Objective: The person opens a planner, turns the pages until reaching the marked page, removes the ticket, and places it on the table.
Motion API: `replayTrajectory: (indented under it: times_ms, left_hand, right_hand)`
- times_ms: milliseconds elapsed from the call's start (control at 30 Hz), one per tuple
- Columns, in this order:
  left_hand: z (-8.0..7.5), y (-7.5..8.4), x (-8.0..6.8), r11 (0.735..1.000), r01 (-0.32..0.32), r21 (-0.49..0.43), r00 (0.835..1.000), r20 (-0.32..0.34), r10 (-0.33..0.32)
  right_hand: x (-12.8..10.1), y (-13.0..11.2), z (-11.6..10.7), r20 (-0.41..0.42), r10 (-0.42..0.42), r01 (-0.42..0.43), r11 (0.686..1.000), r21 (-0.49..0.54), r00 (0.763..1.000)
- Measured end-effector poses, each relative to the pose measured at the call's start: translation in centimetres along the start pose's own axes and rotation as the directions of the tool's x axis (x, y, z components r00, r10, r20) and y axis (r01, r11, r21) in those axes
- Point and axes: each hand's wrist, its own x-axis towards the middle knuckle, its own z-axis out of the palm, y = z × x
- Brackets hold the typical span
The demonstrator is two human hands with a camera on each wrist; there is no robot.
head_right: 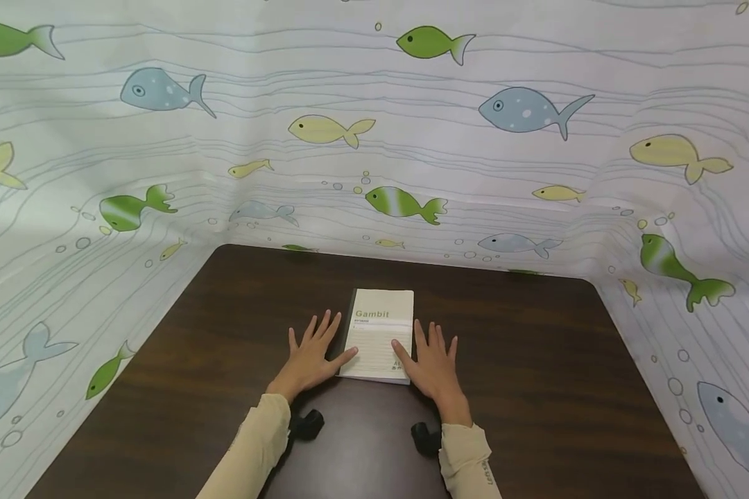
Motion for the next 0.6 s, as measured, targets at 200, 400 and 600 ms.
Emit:
replayTrajectory:
  times_ms: [200,400,600]
  left_hand:
    - [1.3,0.0,-0.8,1.0,-0.013,-0.008,1.0,-0.025,0.013]
    - [1.7,0.0,-0.6,0.998,-0.034,0.045,0.999,-0.034,0.036]
    - [1.4,-0.3,0.4,0.995,-0.055,0.084,0.996,-0.064,0.061]
  right_hand:
    - [-0.4,1.1,2.0,-0.087,0.011,-0.006,0.998,0.056,0.996]
    - [-0.1,1.2,2.0,-0.131,0.018,-0.006,0.996,0.091,0.991]
    - [0.8,1.1,1.5,-0.131,0.003,0.011,0.995,0.104,0.991]
